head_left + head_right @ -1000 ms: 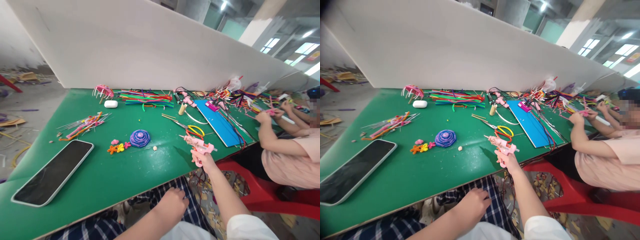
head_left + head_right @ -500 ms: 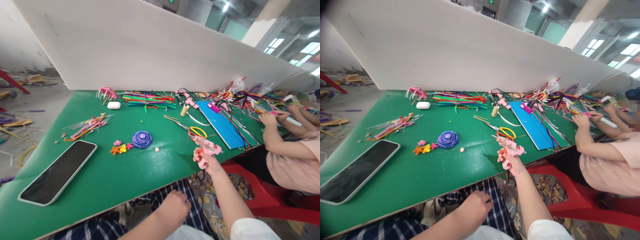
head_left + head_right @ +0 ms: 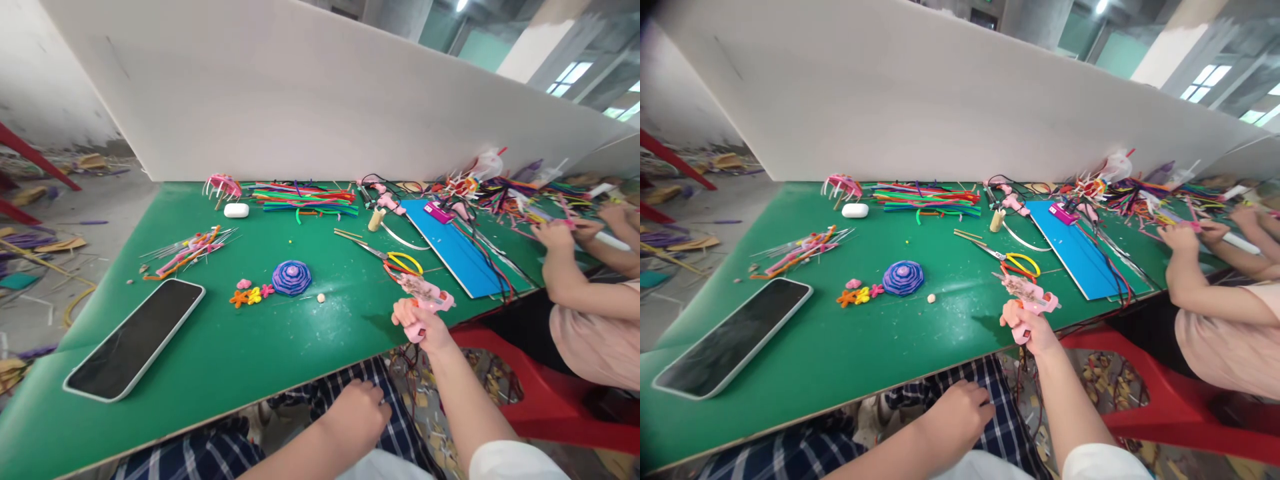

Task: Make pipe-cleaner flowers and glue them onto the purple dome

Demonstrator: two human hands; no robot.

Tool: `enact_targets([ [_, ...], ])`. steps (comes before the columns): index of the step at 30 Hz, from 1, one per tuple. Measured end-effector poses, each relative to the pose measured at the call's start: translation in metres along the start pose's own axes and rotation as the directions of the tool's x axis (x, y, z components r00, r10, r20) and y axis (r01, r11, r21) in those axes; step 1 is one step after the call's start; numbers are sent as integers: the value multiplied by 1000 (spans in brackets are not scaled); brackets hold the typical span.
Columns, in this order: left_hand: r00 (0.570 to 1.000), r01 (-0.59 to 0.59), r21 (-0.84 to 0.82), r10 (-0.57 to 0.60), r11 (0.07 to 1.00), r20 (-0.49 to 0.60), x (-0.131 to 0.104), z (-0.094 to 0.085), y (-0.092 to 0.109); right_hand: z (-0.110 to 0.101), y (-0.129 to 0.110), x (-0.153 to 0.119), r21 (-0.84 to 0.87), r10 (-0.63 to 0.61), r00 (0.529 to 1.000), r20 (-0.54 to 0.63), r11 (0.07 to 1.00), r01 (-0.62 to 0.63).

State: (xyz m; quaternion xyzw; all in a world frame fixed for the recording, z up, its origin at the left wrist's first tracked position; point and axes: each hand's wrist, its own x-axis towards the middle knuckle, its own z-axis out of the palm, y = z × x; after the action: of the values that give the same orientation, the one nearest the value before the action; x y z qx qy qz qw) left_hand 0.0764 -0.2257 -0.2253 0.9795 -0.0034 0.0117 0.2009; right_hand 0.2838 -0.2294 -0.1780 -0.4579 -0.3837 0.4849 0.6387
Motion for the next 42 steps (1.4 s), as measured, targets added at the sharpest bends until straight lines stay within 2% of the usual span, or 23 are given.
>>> enact_targets([
  [4, 1000, 1, -21, -1, 1000, 25, 1, -1, 0, -3, -1, 0, 36, 18, 998, 52, 999, -20],
  [9, 1000, 0, -18, 0, 1000, 8, 1, 1, 0, -2, -1, 0, 7, 61, 998, -10, 998, -61],
  [15, 1000, -3, -4, 3, 1000, 5, 1, 3, 0, 2, -2, 0, -20, 32, 995, -100, 999, -34],
  [24, 1000, -1, 8, 1, 1000, -6, 1, 4, 0, 0, -2, -2, 16, 49, 997, -53, 999, -49],
  [28, 1000, -2, 10, 2, 1000, 0, 1, 3, 0, 6, -6, -1, 4, 64, 993, -101, 998, -64],
  [30, 1000, 0, 4, 0, 1000, 2, 0, 2, 0, 12, -8, 0, -23, 106, 984, -146, 994, -110],
  [35, 1000, 16, 1, -16, 1000, -25, -3, -1, 0, 31, -16, 18, -201, 279, 923, -264, 920, -336],
  [39, 999, 20, 9, -19, 1000, -36, -4, -1, -1, 41, -24, 38, -332, 296, 927, -229, 872, -360],
  [42, 999, 28, 16, -27, 999, -31, -3, -1, -2, 42, -27, 46, -290, 327, 925, -192, 882, -372],
])
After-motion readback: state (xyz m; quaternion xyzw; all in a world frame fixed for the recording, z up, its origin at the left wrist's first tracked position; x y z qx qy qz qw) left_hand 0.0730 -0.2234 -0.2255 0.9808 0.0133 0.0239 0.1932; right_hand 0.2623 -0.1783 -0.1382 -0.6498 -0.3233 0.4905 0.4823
